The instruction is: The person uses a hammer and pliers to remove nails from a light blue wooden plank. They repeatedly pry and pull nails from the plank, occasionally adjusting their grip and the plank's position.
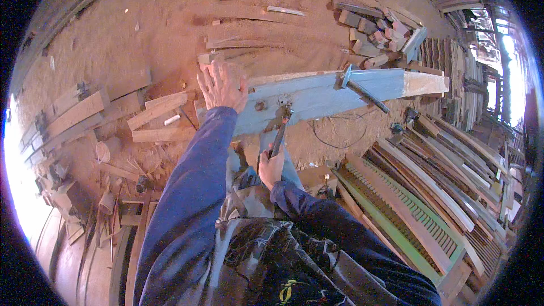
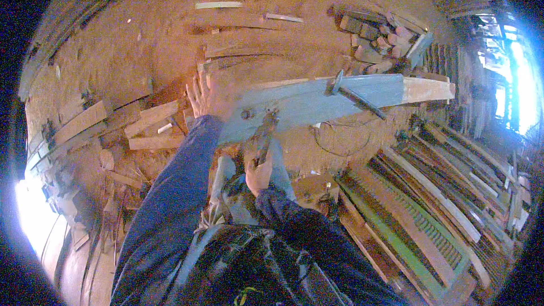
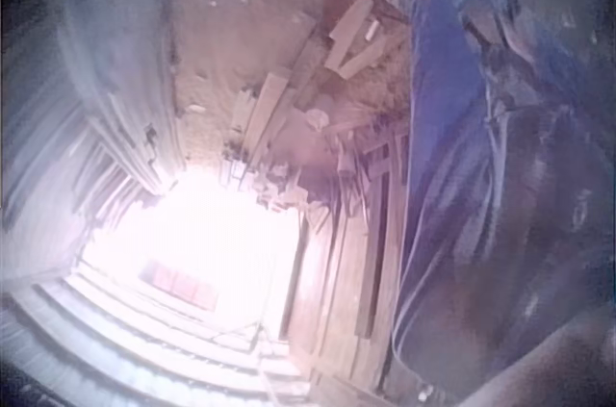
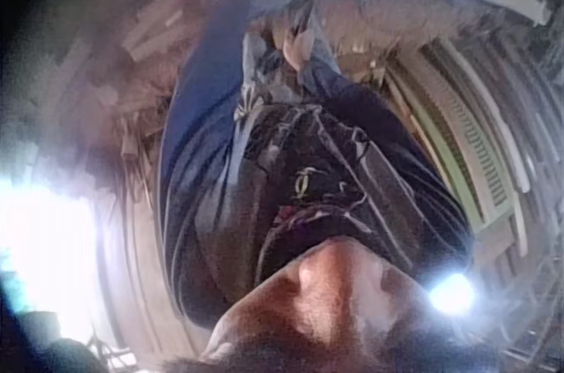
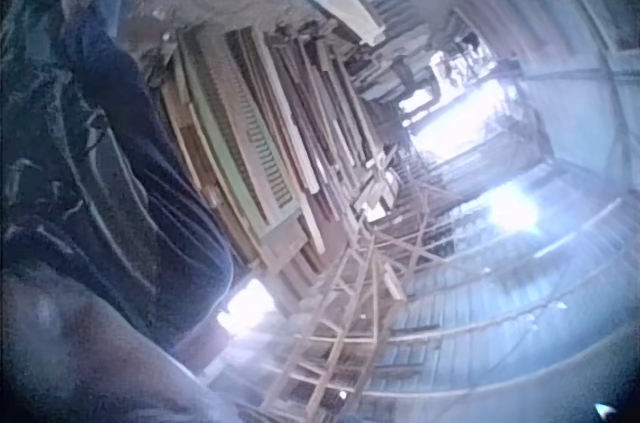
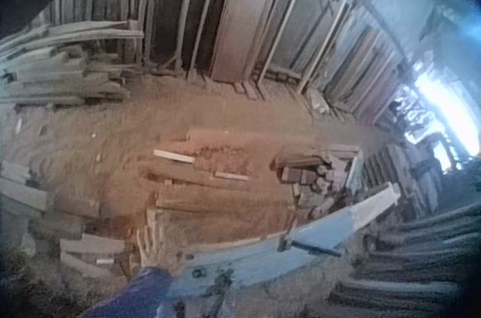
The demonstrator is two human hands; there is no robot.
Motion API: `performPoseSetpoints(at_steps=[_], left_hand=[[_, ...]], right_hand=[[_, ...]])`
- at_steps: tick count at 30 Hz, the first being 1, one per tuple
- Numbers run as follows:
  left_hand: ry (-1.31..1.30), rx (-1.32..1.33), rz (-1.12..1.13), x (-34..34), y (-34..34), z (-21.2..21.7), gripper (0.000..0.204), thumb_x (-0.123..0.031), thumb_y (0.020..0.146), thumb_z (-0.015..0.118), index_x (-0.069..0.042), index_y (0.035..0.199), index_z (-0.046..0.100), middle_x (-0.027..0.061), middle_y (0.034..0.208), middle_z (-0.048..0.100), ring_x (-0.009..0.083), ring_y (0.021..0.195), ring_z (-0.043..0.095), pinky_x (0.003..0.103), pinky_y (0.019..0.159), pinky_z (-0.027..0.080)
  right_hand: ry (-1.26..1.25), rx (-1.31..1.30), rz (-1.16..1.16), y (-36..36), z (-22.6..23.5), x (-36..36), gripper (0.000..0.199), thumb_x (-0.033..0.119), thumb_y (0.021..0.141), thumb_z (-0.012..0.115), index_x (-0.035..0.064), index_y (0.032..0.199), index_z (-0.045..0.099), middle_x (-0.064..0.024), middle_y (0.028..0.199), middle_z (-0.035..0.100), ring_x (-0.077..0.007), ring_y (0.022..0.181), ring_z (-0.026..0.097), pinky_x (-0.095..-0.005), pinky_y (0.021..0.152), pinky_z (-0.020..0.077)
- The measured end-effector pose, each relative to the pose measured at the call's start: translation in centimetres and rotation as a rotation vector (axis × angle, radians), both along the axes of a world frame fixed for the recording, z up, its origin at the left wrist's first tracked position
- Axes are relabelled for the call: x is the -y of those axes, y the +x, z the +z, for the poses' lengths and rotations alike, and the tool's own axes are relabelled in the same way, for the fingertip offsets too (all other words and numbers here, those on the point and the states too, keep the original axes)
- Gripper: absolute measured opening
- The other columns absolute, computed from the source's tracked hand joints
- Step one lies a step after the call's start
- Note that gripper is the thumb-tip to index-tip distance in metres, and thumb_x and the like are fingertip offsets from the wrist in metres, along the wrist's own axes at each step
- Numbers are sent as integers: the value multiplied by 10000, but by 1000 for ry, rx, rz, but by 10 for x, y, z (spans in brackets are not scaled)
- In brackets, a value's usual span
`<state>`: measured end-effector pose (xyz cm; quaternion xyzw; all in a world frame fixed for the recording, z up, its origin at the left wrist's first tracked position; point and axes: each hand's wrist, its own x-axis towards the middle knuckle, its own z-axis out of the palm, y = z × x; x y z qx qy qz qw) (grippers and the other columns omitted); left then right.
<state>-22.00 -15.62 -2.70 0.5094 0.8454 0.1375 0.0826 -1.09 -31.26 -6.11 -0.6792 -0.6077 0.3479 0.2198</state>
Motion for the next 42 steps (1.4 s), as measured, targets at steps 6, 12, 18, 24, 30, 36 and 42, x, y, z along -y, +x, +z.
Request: performPoseSetpoints(at_steps=[6, 12, 18, 24, 30, 36, 42], left_hand=[[24, -21, 12, 2, -1, -1, 640, -467, 935, 488, -56, 1424, 454, 231, 1507, 379, 425, 1423, 312, 568, 1193, 155], [117, -27, 26, -1, -1, 0, 615, -443, 913, 534, -55, 1386, 483, 221, 1449, 443, 422, 1386, 362, 569, 1179, 195], [75, 11, 58, -4, -1, 3, 602, -415, 901, 566, -50, 1374, 490, 215, 1447, 451, 405, 1372, 386, 550, 1174, 219], [101, -12, 54, -4, 1, 3, 603, -423, 899, 568, -39, 1361, 509, 215, 1435, 471, 398, 1346, 426, 537, 1166, 246], [67, 15, 68, -2, -1, 0, 586, -444, 904, 551, -32, 1321, 552, 202, 1440, 471, 389, 1353, 419, 536, 1161, 255], [130, 40, 91, -1, -1, -6, 593, -459, 907, 538, -31, 1316, 564, 190, 1464, 447, 370, 1362, 401, 528, 1161, 249], [104, 80, 112, 0, -1, -12, 597, -461, 902, 544, -44, 1329, 557, 180, 1471, 430, 376, 1368, 381, 531, 1159, 249]], right_hand=[[-761, -599, -277, 21, 82, -27, 449, -34, 922, 512, 43, 1351, 404, -118, 1157, 565, -205, 997, 628, -350, 854, 540], [-1015, -718, -187, 86, 153, -101, 576, -100, 870, 476, 42, 1421, 386, -130, 1266, 583, -233, 1100, 629, -364, 879, 546], [-590, 70, 491, 122, 168, -141, 514, -86, 848, 456, 17, 1352, 458, -88, 1040, 664, -185, 962, 662, -312, 803, 518], [-716, 222, 600, 131, 159, -180, 515, -27, 843, 479, 26, 1355, 466, -71, 964, 628, -147, 867, 597, -314, 751, 477], [-706, 267, 650, 122, 162, -198, 561, -9, 823, 500, 20, 1381, 455, -91, 1005, 606, -185, 953, 564, -333, 840, 456], [-767, 168, 771, 106, 175, -214, 615, -8, 810, 495, 9, 1419, 411, -107, 1107, 572, -220, 1048, 526, -310, 930, 422], [-1020, 377, 724, 53, 203, -246, 616, 7, 816, 521, 41, 1423, 418, -80, 1076, 561, -214, 986, 560, -346, 868, 467]])
